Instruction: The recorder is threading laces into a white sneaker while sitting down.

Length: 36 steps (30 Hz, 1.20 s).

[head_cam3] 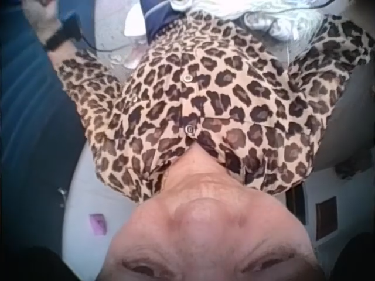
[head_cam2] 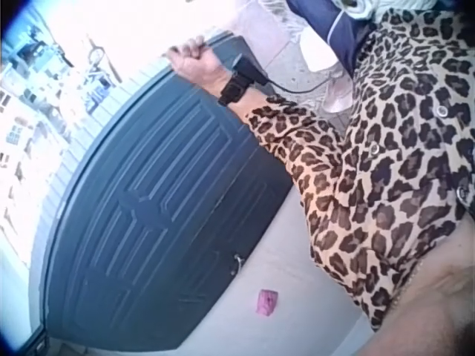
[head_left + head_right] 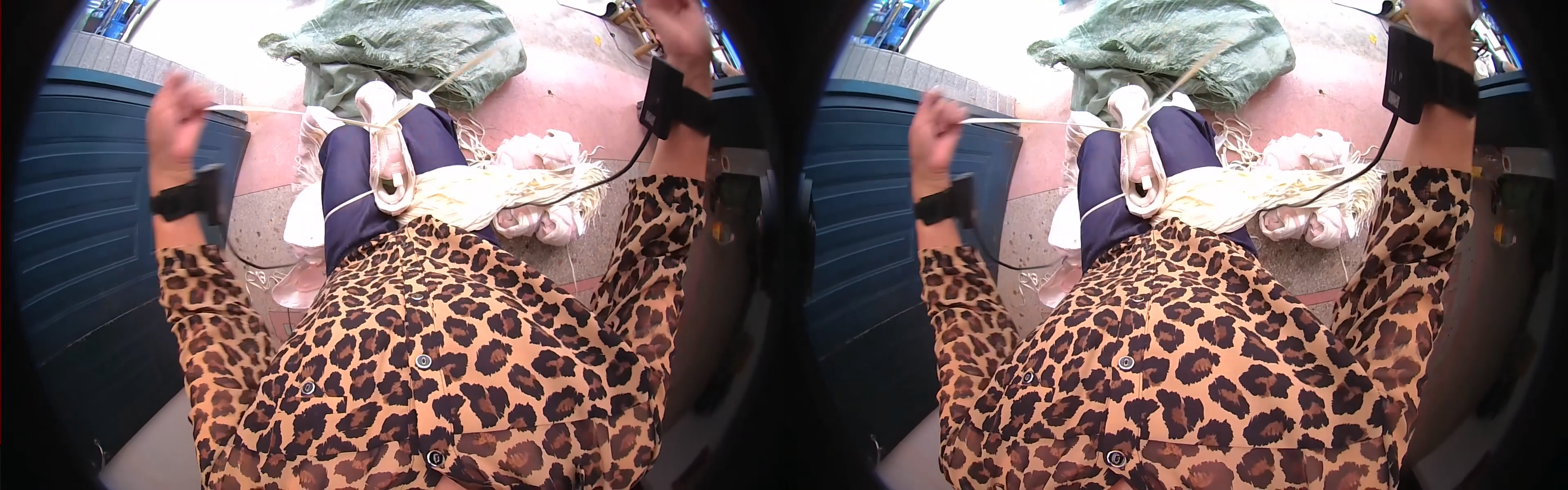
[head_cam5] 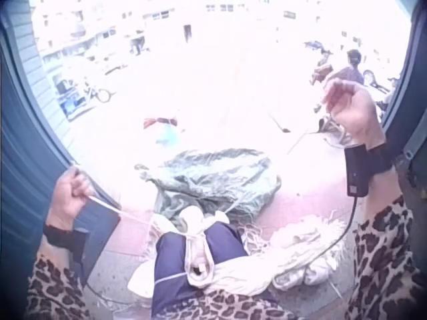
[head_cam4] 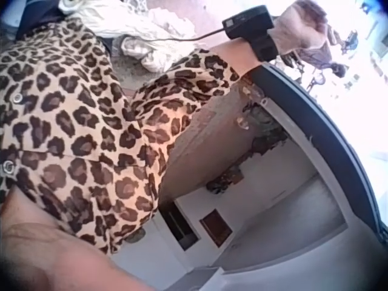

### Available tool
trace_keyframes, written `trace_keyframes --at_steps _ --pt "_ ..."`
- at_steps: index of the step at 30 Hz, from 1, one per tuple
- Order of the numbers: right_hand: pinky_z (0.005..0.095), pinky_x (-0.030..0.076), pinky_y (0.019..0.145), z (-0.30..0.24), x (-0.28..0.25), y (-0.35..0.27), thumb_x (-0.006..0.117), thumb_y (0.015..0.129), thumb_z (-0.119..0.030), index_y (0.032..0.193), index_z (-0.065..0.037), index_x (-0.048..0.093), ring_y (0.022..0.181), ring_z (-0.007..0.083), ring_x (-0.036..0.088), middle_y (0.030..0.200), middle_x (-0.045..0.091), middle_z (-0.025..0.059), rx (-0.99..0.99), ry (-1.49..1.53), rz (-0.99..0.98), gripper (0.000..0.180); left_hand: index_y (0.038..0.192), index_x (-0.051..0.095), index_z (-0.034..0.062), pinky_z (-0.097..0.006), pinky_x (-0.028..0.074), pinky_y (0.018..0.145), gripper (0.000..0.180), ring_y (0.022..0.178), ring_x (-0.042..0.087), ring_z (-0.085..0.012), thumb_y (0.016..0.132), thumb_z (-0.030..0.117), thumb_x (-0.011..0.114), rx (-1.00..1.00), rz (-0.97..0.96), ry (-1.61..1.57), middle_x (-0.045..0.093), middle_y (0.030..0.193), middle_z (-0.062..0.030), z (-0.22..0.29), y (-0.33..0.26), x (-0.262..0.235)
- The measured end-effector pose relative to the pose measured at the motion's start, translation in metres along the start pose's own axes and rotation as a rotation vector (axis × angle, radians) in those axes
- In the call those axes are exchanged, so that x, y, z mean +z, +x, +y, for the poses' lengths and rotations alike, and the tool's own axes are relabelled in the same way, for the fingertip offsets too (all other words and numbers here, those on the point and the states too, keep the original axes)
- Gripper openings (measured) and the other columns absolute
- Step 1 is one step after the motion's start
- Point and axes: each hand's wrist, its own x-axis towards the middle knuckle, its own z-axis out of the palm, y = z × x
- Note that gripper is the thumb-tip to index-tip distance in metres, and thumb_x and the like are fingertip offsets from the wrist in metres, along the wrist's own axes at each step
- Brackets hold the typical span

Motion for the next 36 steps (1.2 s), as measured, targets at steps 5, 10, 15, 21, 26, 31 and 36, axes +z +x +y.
trace_keyframes --at_steps 5,10,15,21,26,31,36 --pt "0.02 0.034 0.053 0.11 -0.089 -0.047 0.045 0.089 -0.025 0.072 -0.008 0.049 0.056 0.0064 0.039 0.063 0.043 -0.0041 0.269 -0.695 0.443 0.024 0.071 0.039 0.0103 -0.027 0.027 0.047 0.024 0.039 0.023 -0.0086 0.091 0.024 0.036 0.139 0.486 -0.05 0.021 0.049 0.0037 0.044 -0.002 -0.142" --pt "0.0219 0.046 0.056 0.252 -0.028 -0.131 0.058 0.081 -0.019 0.093 -0.002 0.061 0.062 0.0108 0.057 0.075 0.062 0.0073 0.704 -0.815 -0.062 0.02 0.087 0.05 0.0072 -0.023 0.03 0.044 0.029 0.041 0.027 -0.0047 0.089 0.036 0.043 -0.338 0.24 0.15 0.03 0.051 0.0058 -0.062 -0.015 -0.067" --pt "0.0328 0.047 0.06 0.33 -0.016 -0.159 0.048 0.078 -0.019 0.078 0.002 0.061 0.057 0.0252 0.058 0.067 0.06 0.0165 0.715 -1.192 -0.248 0.024 0.08 0.053 0.0072 -0.017 0.028 0.04 0.021 0.046 0.036 -0.0031 0.087 0.026 0.048 -0.518 -0.258 0.438 0.038 0.055 0.0056 -0.161 -0.041 -0.01" --pt "0.0424 0.043 0.073 0.327 0.007 -0.153 0.041 0.078 -0.019 0.078 0.001 0.06 0.077 0.0363 0.058 0.079 0.059 0.0221 0.661 -1.347 -0.135 0.028 0.09 0.061 0.0036 -0.018 0.039 0.049 0.02 0.054 0.047 -0.0047 0.084 0.022 0.055 -0.455 -0.24 0.651 0.055 0.069 0.0022 -0.195 -0.068 0.031" --pt "0.0433 0.044 0.073 0.345 -0.001 -0.151 0.04 0.079 -0.02 0.081 0.002 0.06 0.08 0.0365 0.057 0.082 0.059 0.0224 0.635 -1.502 -0.175 0.029 0.086 0.062 0.003 -0.017 0.036 0.048 0.016 0.053 0.045 -0.0043 0.081 0.018 0.057 -0.445 -0.204 0.687 0.055 0.067 0.0029 -0.198 -0.073 0.033" --pt "0.0428 0.045 0.071 0.346 0.011 -0.149 0.042 0.079 -0.019 0.082 0.001 0.059 0.081 0.0355 0.058 0.083 0.06 0.0213 0.51 -1.513 -0.295 0.026 0.078 0.063 0.0013 -0.018 0.035 0.048 0.016 0.053 0.042 -0.0032 0.08 0.017 0.058 -0.21 -0.128 1.015 0.052 0.061 0.0045 -0.224 -0.069 0.018" --pt "0.0437 0.042 0.068 0.343 0.015 -0.15 0.048 0.075 -0.013 0.081 -0.005 0.058 0.075 0.0292 0.059 0.083 0.059 0.0136 0.325 -1.771 -0.509 0.014 0.082 0.061 0.0044 -0.04 0.045 0.063 0.02 0.072 0.059 -0.0302 0.081 0.021 0.049 0.109 -0.16 1.378 0.058 0.072 -0.0172 -0.229 -0.063 0.029"
